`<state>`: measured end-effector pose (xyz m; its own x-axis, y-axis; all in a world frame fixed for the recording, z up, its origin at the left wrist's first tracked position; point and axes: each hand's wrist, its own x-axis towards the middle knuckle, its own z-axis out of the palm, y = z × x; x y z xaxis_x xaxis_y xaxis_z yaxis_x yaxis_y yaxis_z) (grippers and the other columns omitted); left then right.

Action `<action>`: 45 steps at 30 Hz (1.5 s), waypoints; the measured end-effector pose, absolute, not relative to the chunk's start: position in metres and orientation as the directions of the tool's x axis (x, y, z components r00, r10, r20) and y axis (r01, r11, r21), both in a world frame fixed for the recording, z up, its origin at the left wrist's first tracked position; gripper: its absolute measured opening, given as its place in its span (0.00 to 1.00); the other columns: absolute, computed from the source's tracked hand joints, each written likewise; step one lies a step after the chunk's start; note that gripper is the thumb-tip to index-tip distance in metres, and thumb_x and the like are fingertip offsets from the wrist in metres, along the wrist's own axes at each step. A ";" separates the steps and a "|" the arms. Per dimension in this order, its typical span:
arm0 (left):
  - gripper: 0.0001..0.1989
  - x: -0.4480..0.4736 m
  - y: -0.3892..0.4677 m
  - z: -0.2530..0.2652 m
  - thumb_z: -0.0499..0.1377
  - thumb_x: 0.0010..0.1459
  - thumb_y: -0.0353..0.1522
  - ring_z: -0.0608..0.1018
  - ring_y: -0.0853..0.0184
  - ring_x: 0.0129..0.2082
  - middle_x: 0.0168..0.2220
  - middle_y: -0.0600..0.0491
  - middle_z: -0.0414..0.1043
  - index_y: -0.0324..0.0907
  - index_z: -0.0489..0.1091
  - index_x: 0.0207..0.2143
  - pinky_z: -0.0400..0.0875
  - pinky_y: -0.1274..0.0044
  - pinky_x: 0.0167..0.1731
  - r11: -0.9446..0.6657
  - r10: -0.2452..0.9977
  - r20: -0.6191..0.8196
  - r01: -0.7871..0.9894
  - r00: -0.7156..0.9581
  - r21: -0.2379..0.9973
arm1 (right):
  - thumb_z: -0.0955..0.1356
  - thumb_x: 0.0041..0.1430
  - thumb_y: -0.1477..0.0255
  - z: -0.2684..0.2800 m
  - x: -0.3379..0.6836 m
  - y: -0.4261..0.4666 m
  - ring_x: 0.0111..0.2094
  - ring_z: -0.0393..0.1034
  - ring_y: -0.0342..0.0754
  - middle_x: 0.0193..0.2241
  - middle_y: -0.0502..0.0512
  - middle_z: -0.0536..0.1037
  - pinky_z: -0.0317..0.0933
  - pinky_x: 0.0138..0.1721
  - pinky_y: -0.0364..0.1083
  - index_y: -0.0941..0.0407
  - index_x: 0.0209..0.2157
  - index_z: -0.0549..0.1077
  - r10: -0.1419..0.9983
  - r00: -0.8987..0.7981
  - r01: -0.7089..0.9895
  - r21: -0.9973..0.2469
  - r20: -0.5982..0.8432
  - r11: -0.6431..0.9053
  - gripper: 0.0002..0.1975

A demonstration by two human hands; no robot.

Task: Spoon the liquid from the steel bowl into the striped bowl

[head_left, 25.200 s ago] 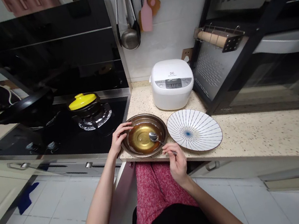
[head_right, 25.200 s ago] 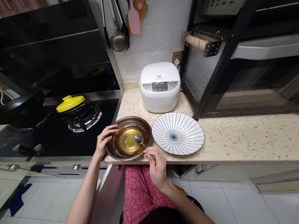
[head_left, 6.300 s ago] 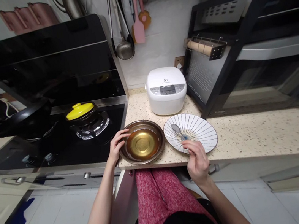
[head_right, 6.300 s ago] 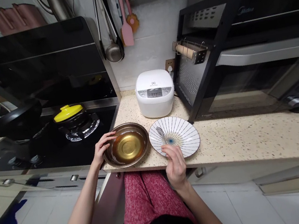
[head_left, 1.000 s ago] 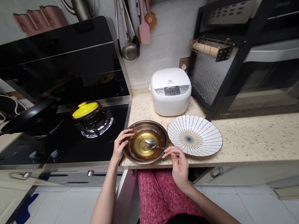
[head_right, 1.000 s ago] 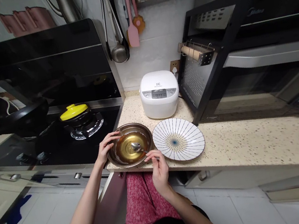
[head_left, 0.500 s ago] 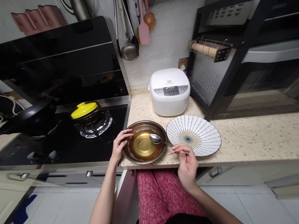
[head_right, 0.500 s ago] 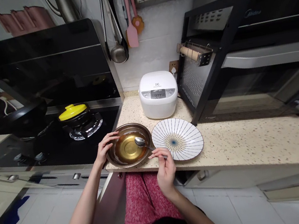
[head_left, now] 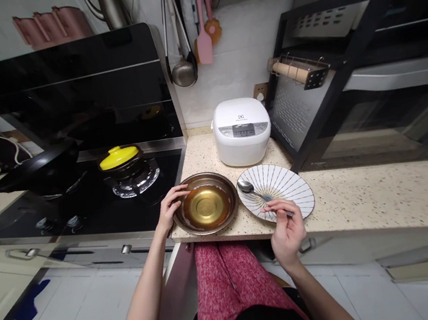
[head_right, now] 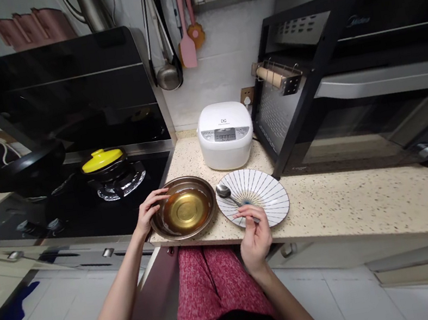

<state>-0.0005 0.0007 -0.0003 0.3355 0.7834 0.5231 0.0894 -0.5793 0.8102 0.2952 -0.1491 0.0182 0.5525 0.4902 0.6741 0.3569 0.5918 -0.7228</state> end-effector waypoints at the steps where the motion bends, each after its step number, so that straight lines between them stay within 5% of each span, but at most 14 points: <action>1: 0.18 0.000 0.000 0.000 0.56 0.61 0.35 0.73 0.48 0.60 0.58 0.44 0.75 0.43 0.82 0.47 0.60 0.54 0.65 -0.578 0.784 0.522 0.090 0.335 0.811 | 0.62 0.73 0.72 0.017 0.297 -0.149 0.37 0.74 0.48 0.36 0.54 0.76 0.72 0.41 0.51 0.54 0.38 0.72 0.482 0.532 0.391 -0.707 0.696 0.589 0.09; 9: 0.18 0.000 -0.001 0.001 0.56 0.62 0.35 0.73 0.48 0.60 0.58 0.43 0.75 0.42 0.82 0.47 0.60 0.54 0.65 -0.583 0.780 0.526 0.089 0.338 0.808 | 0.62 0.70 0.78 0.017 0.302 -0.152 0.40 0.76 0.51 0.37 0.56 0.79 0.72 0.42 0.53 0.53 0.42 0.74 0.400 0.297 0.637 -0.492 0.867 0.594 0.10; 24: 0.17 -0.001 0.001 -0.001 0.57 0.61 0.35 0.73 0.48 0.60 0.58 0.44 0.76 0.43 0.82 0.47 0.61 0.54 0.65 -0.582 0.782 0.528 0.086 0.332 0.808 | 0.61 0.68 0.83 0.013 0.305 -0.151 0.41 0.78 0.51 0.39 0.57 0.82 0.72 0.40 0.54 0.52 0.46 0.75 0.344 0.179 0.710 -0.363 0.922 0.603 0.16; 28: 0.17 -0.001 0.002 -0.002 0.57 0.61 0.34 0.74 0.48 0.60 0.58 0.44 0.76 0.44 0.82 0.47 0.61 0.54 0.65 -0.584 0.779 0.529 0.081 0.336 0.808 | 0.61 0.69 0.81 0.013 0.300 -0.151 0.42 0.78 0.51 0.40 0.57 0.81 0.73 0.41 0.54 0.52 0.46 0.74 0.348 0.247 0.656 -0.420 0.904 0.627 0.13; 34: 0.17 -0.001 0.002 -0.001 0.57 0.61 0.35 0.74 0.48 0.60 0.58 0.44 0.76 0.43 0.82 0.47 0.61 0.54 0.64 -0.584 0.779 0.529 0.086 0.336 0.807 | 0.60 0.72 0.77 0.005 0.281 -0.158 0.38 0.76 0.48 0.39 0.55 0.78 0.74 0.39 0.51 0.53 0.42 0.71 0.498 0.400 0.396 -0.636 0.769 0.663 0.10; 45: 0.17 0.000 0.001 -0.001 0.56 0.61 0.34 0.73 0.48 0.60 0.59 0.44 0.75 0.43 0.82 0.47 0.61 0.55 0.64 -0.592 0.773 0.538 0.078 0.338 0.802 | 0.60 0.73 0.76 -0.002 0.247 -0.148 0.37 0.76 0.46 0.37 0.53 0.79 0.71 0.40 0.47 0.53 0.39 0.72 0.630 0.316 0.318 -0.705 0.709 0.634 0.11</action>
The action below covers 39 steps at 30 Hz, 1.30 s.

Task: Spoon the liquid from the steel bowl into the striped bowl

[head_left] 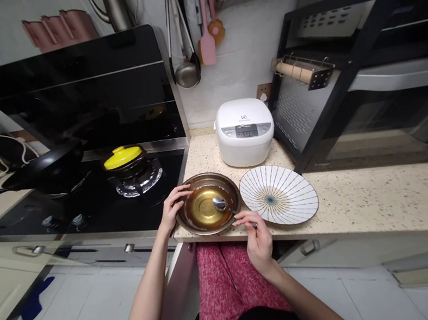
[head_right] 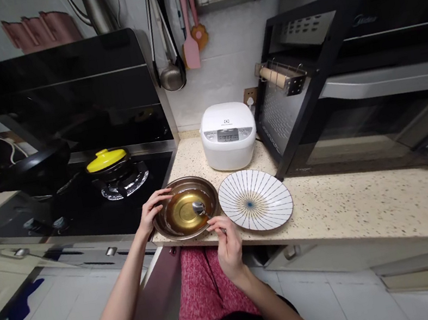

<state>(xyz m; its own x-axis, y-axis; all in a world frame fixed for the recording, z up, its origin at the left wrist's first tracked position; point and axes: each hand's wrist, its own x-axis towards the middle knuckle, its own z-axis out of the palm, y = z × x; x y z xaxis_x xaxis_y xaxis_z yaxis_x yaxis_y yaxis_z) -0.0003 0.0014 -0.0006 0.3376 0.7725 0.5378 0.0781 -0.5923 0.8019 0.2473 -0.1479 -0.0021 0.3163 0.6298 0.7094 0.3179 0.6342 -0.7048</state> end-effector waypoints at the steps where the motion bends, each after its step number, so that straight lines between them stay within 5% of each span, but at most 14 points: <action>1: 0.17 0.000 0.002 -0.001 0.57 0.61 0.34 0.74 0.48 0.60 0.59 0.44 0.75 0.43 0.82 0.47 0.61 0.55 0.64 -0.593 0.772 0.538 0.077 0.338 0.802 | 0.60 0.73 0.75 -0.004 0.246 -0.147 0.37 0.76 0.46 0.37 0.53 0.78 0.71 0.40 0.47 0.53 0.38 0.72 0.638 0.319 0.315 -0.713 0.701 0.626 0.11; 20: 0.17 0.000 0.002 0.000 0.57 0.61 0.34 0.74 0.49 0.60 0.58 0.44 0.76 0.44 0.83 0.47 0.61 0.56 0.64 -0.592 0.770 0.539 0.066 0.341 0.804 | 0.60 0.74 0.71 -0.023 0.237 -0.141 0.34 0.73 0.44 0.38 0.53 0.76 0.70 0.38 0.46 0.53 0.39 0.71 0.729 0.371 0.171 -0.814 0.575 0.555 0.10; 39: 0.17 -0.001 0.002 -0.001 0.57 0.61 0.35 0.73 0.49 0.60 0.58 0.44 0.76 0.43 0.83 0.46 0.61 0.56 0.65 -0.572 0.789 0.520 0.084 0.327 0.816 | 0.62 0.74 0.68 0.004 0.258 -0.153 0.36 0.75 0.46 0.35 0.52 0.77 0.69 0.43 0.49 0.53 0.36 0.72 0.621 0.527 0.167 -0.787 0.580 0.594 0.11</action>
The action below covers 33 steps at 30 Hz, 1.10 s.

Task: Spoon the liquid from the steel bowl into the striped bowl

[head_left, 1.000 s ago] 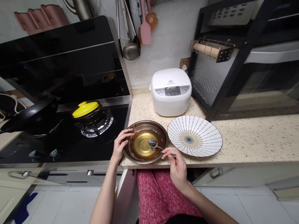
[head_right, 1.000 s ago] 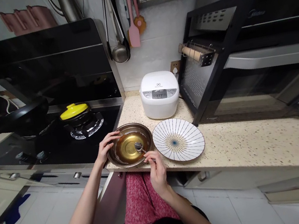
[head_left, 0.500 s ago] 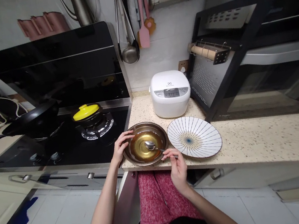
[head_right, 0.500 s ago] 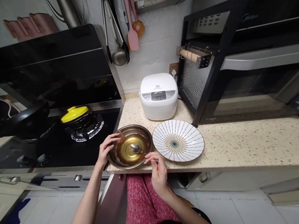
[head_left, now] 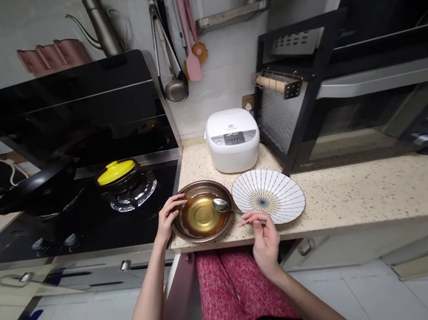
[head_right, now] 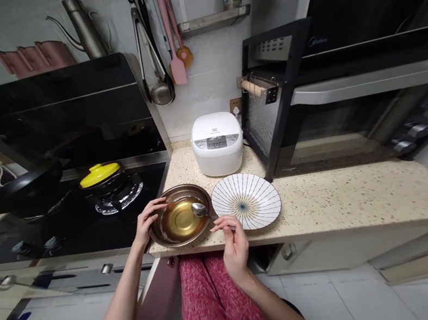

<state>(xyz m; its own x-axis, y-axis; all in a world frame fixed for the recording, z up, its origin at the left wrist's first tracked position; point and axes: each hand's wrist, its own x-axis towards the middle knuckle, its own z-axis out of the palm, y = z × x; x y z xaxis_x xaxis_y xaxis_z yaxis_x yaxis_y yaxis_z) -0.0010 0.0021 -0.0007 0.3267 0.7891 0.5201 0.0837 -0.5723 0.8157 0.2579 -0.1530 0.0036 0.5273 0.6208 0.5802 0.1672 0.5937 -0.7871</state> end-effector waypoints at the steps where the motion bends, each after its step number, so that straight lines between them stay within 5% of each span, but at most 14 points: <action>1: 0.17 -0.001 0.002 -0.001 0.57 0.61 0.35 0.73 0.49 0.60 0.58 0.44 0.76 0.43 0.83 0.45 0.61 0.56 0.65 -0.572 0.790 0.521 0.084 0.325 0.816 | 0.62 0.74 0.68 0.006 0.261 -0.154 0.35 0.75 0.46 0.35 0.52 0.77 0.69 0.43 0.49 0.53 0.36 0.72 0.615 0.535 0.167 -0.786 0.579 0.595 0.11; 12: 0.17 -0.002 0.004 -0.002 0.57 0.62 0.37 0.73 0.48 0.61 0.59 0.44 0.75 0.43 0.83 0.46 0.60 0.55 0.65 -0.579 0.783 0.522 0.091 0.338 0.810 | 0.63 0.73 0.68 0.022 0.295 -0.151 0.35 0.74 0.46 0.37 0.53 0.77 0.69 0.41 0.49 0.54 0.37 0.71 0.527 0.592 0.249 -0.760 0.610 0.601 0.10; 22: 0.17 -0.002 0.004 -0.003 0.57 0.62 0.35 0.73 0.48 0.61 0.59 0.44 0.75 0.43 0.83 0.46 0.61 0.56 0.65 -0.586 0.779 0.530 0.087 0.336 0.806 | 0.61 0.73 0.74 0.015 0.300 -0.152 0.41 0.75 0.49 0.36 0.54 0.78 0.70 0.44 0.52 0.52 0.39 0.73 0.450 0.410 0.523 -0.609 0.793 0.596 0.11; 33: 0.17 -0.001 0.002 -0.001 0.56 0.62 0.36 0.73 0.48 0.61 0.58 0.44 0.75 0.43 0.83 0.46 0.60 0.55 0.66 -0.581 0.785 0.524 0.098 0.332 0.808 | 0.61 0.69 0.79 0.008 0.302 -0.151 0.43 0.79 0.52 0.40 0.57 0.82 0.74 0.42 0.54 0.52 0.50 0.76 0.379 0.277 0.641 -0.464 0.883 0.612 0.16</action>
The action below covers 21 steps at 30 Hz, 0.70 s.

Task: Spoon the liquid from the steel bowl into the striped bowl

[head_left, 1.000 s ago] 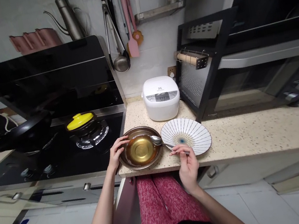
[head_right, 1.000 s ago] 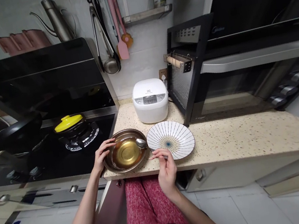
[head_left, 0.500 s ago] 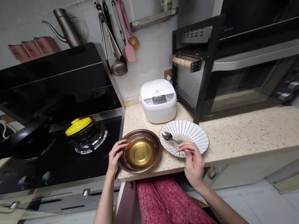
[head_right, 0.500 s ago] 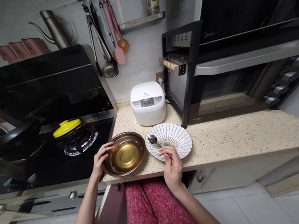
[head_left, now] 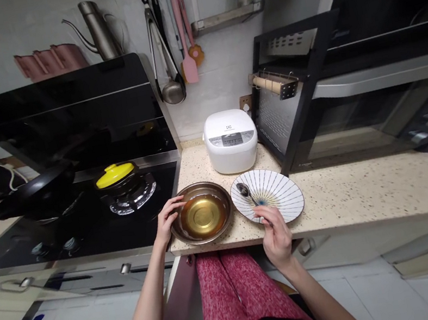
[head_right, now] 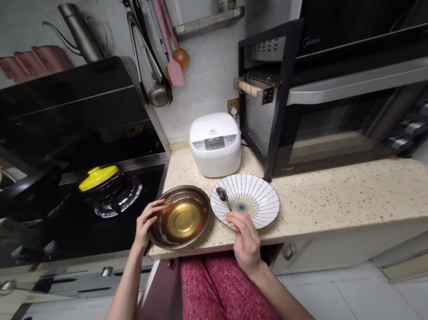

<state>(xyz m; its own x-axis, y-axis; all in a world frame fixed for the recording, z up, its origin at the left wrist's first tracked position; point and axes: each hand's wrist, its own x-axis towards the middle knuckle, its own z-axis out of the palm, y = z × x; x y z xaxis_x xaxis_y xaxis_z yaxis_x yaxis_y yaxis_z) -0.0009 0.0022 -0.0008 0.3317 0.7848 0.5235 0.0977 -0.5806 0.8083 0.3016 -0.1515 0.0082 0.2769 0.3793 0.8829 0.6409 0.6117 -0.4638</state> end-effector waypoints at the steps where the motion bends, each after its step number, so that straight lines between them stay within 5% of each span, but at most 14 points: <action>1: 0.17 -0.001 0.002 -0.001 0.57 0.62 0.36 0.73 0.48 0.61 0.58 0.44 0.75 0.43 0.83 0.46 0.60 0.54 0.66 -0.582 0.785 0.524 0.099 0.331 0.807 | 0.61 0.69 0.80 0.008 0.302 -0.151 0.44 0.79 0.53 0.40 0.57 0.82 0.75 0.43 0.54 0.51 0.50 0.76 0.372 0.266 0.650 -0.450 0.889 0.612 0.17; 8: 0.17 -0.001 0.002 0.000 0.57 0.62 0.37 0.74 0.48 0.60 0.58 0.43 0.75 0.43 0.83 0.46 0.62 0.55 0.64 -0.575 0.788 0.519 0.095 0.332 0.813 | 0.61 0.68 0.82 0.008 0.303 -0.149 0.44 0.79 0.52 0.41 0.57 0.83 0.74 0.42 0.54 0.52 0.50 0.76 0.320 0.221 0.660 -0.383 0.921 0.646 0.18; 15: 0.17 -0.001 0.002 0.000 0.57 0.61 0.36 0.73 0.48 0.60 0.58 0.44 0.75 0.43 0.83 0.46 0.61 0.54 0.65 -0.574 0.789 0.519 0.092 0.330 0.814 | 0.60 0.72 0.75 0.010 0.286 -0.154 0.41 0.77 0.50 0.38 0.55 0.80 0.73 0.42 0.52 0.52 0.40 0.73 0.471 0.471 0.407 -0.658 0.746 0.634 0.11; 21: 0.17 -0.001 0.003 0.000 0.57 0.62 0.36 0.74 0.48 0.60 0.58 0.44 0.75 0.43 0.83 0.46 0.61 0.54 0.64 -0.580 0.784 0.524 0.094 0.332 0.809 | 0.61 0.73 0.71 0.003 0.267 -0.153 0.39 0.76 0.48 0.36 0.54 0.79 0.71 0.43 0.50 0.53 0.37 0.72 0.602 0.460 0.277 -0.750 0.653 0.601 0.11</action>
